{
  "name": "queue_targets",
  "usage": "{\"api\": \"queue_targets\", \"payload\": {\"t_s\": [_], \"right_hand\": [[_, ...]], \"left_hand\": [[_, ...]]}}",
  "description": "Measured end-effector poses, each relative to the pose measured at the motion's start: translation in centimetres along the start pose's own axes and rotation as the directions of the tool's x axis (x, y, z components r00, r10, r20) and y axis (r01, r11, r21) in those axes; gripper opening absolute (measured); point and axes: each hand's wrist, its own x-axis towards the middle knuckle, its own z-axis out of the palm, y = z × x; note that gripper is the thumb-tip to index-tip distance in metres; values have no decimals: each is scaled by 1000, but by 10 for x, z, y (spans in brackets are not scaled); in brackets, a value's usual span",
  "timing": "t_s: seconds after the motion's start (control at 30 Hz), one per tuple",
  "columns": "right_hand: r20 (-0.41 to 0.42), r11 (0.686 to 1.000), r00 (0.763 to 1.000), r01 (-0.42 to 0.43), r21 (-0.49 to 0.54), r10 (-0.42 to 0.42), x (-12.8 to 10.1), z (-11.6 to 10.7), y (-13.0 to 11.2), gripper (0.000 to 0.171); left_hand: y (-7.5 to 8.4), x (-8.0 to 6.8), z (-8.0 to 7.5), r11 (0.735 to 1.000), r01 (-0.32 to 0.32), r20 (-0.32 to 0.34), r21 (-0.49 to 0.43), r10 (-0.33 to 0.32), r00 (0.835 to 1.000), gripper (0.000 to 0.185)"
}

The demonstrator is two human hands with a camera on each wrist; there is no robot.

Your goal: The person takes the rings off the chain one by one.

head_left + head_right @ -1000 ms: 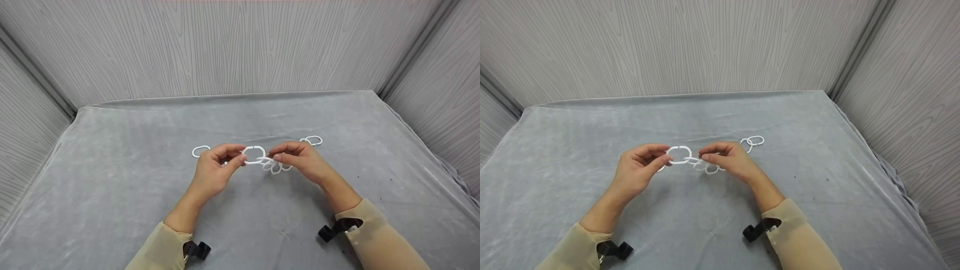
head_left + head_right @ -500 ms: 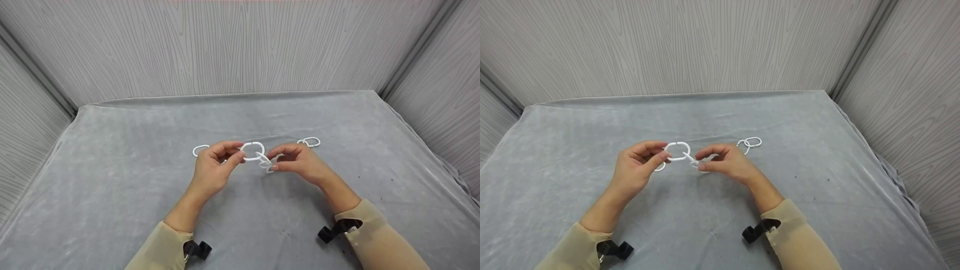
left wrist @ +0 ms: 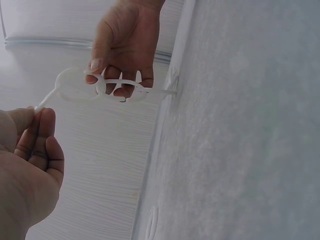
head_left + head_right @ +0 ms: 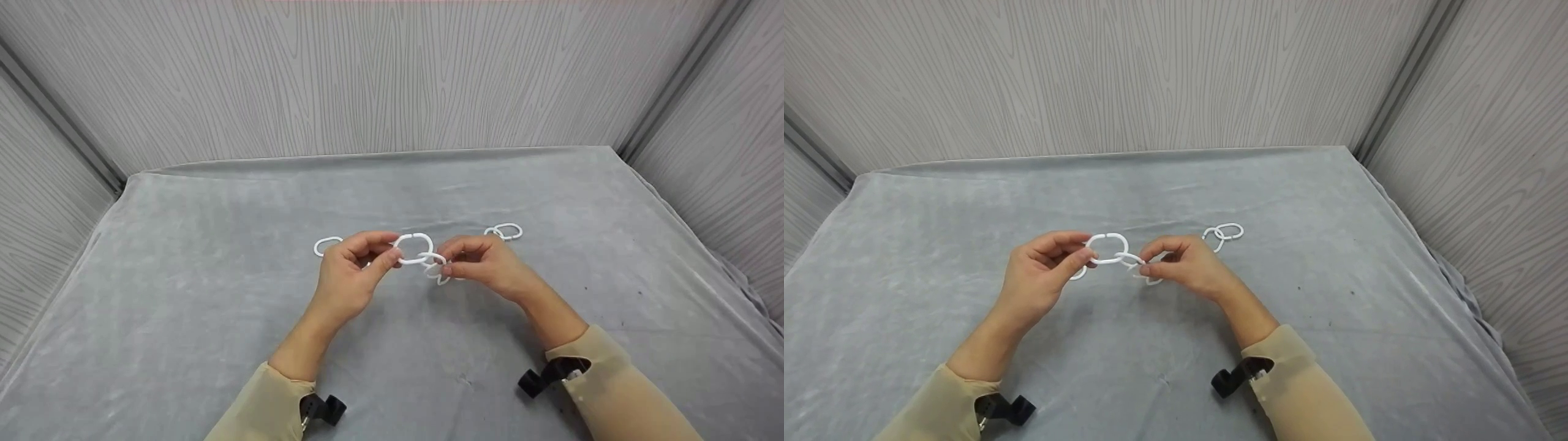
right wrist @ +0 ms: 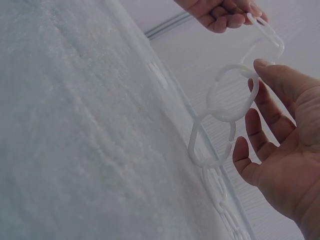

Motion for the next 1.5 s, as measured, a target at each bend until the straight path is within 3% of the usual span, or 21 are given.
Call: {"api": "queue_targets", "payload": {"t_s": [0.33, 0.67, 1.07, 1.27, 1.5], "right_hand": [[-86, 998, 995, -52, -38, 49, -2, -1, -3, 17], [-127, 999, 992, -12, -42, 6, -1, -2, -3, 17], [-159, 998, 987, -5, -67, -5, 1, 3, 1, 17], [-152, 996, 988, -12, -89, -2, 1, 3, -2, 18], [-134, 993, 991, -19, -117, 3, 0, 2, -3, 18]], "left_hand": [[-1, 1, 0, 1000, -6, -12, 10, 6, 1000, 20], [-3, -1, -2, 1000, -4, -21, 16, 4, 1000, 19], [1, -1, -9, 997, 71, -20, 8, -71, 997, 18], [13, 9, -16, 992, 106, 59, 66, -110, 992, 17], [25, 20, -24, 971, 140, 191, 193, -177, 965, 18]]}}
